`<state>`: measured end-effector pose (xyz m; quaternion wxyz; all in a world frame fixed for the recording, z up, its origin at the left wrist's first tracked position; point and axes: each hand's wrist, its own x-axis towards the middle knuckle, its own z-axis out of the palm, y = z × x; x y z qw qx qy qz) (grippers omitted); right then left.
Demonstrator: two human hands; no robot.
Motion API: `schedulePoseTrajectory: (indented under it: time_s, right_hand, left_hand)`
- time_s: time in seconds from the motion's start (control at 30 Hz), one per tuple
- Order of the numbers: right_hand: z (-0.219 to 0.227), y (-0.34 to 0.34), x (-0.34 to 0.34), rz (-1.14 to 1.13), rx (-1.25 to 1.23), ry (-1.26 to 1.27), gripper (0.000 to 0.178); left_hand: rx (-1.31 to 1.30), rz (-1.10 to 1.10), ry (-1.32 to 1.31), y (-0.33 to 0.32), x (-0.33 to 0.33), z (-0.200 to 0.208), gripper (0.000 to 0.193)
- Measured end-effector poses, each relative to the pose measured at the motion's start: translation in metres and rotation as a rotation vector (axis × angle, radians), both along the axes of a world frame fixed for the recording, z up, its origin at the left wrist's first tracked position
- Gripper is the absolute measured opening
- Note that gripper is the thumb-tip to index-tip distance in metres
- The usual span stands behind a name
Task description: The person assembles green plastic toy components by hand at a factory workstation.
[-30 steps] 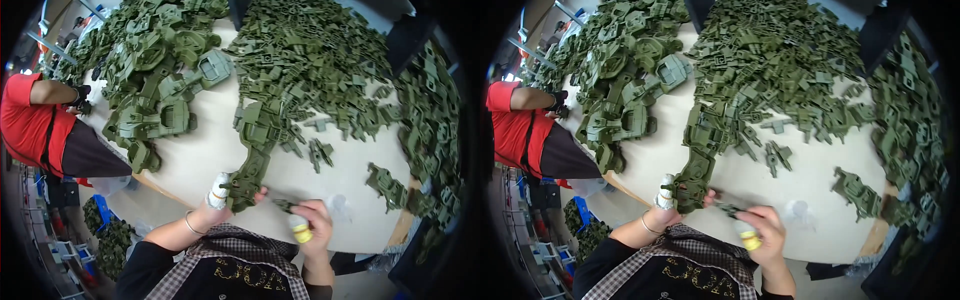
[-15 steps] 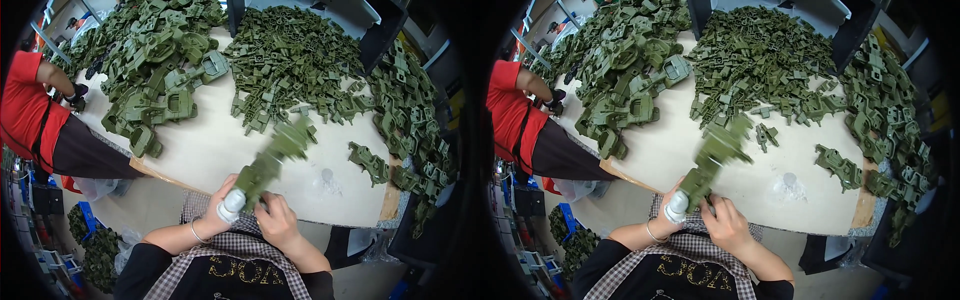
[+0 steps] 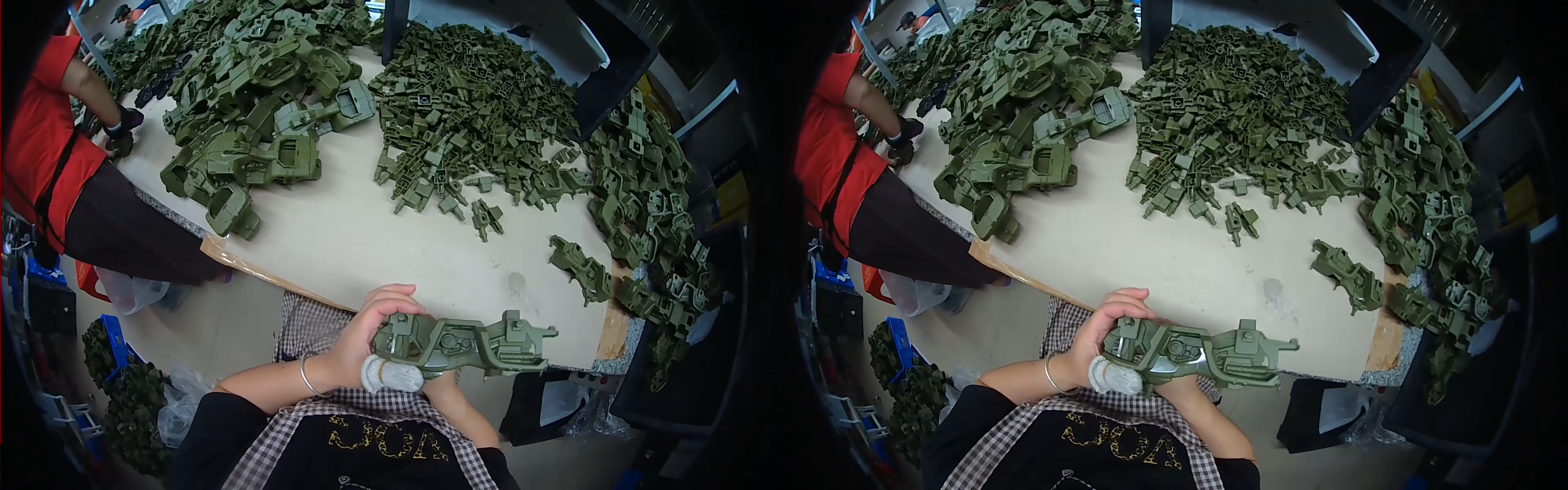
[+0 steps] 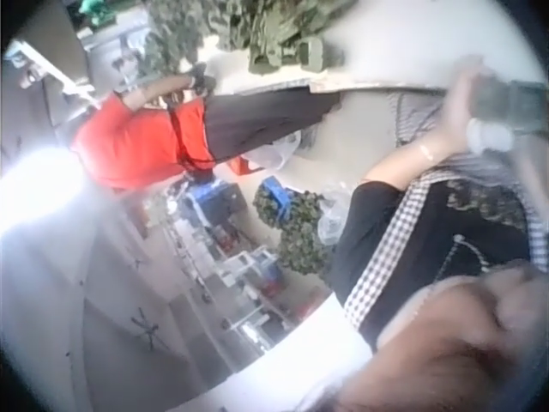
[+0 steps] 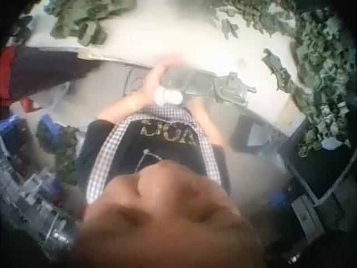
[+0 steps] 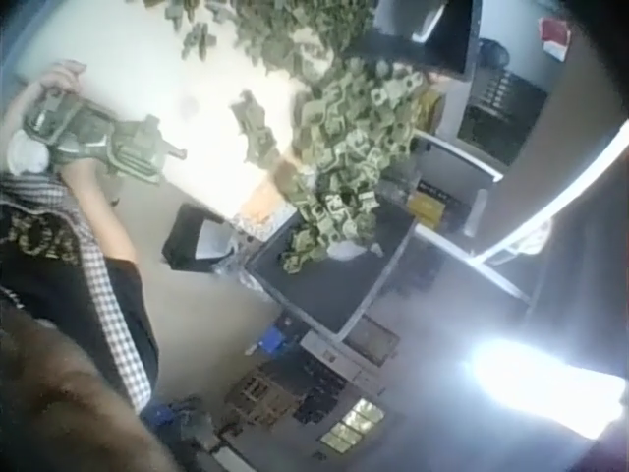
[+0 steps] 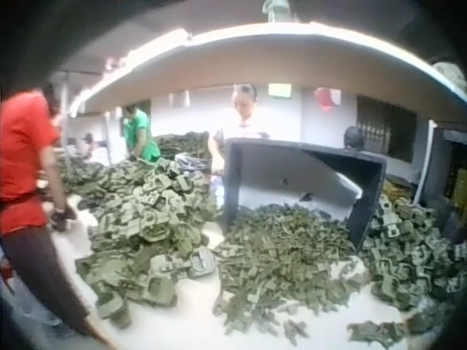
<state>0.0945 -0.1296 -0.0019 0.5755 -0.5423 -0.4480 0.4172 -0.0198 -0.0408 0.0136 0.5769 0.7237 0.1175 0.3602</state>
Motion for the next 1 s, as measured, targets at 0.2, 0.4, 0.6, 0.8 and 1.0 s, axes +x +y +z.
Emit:
schedulePoseTrajectory:
  time_s: [0.2, 0.4, 0.6, 0.8, 1.0]
  right_hand:
    - [-0.005, 0.005, -0.015, -0.077, 0.063, 0.085, 0.026]
    - [0.002, 0.010, 0.003, -0.218, 0.216, -0.426, 0.027]
    - [0.026, 0.006, 0.038, 0.385, -0.248, -0.624, 0.029]
    - [0.038, -0.029, 0.139, 0.046, 0.085, -0.875, 0.059]
    - [0.023, -0.091, 0.285, -0.516, -0.375, -1.358, 0.070]
  left_hand:
    - [0.065, 0.185, -0.025, -0.017, 0.009, 0.000, 0.061]
    - [-0.156, 0.196, 0.043, -0.001, 0.001, -0.008, 0.047]
    - [-0.991, -0.339, -0.091, 0.037, -0.004, 0.004, 0.058]
    - [-1.217, -0.469, -0.246, 0.057, -0.027, -0.041, 0.071]
    - [-1.038, -0.261, -0.376, 0.063, -0.005, -0.032, 0.068]
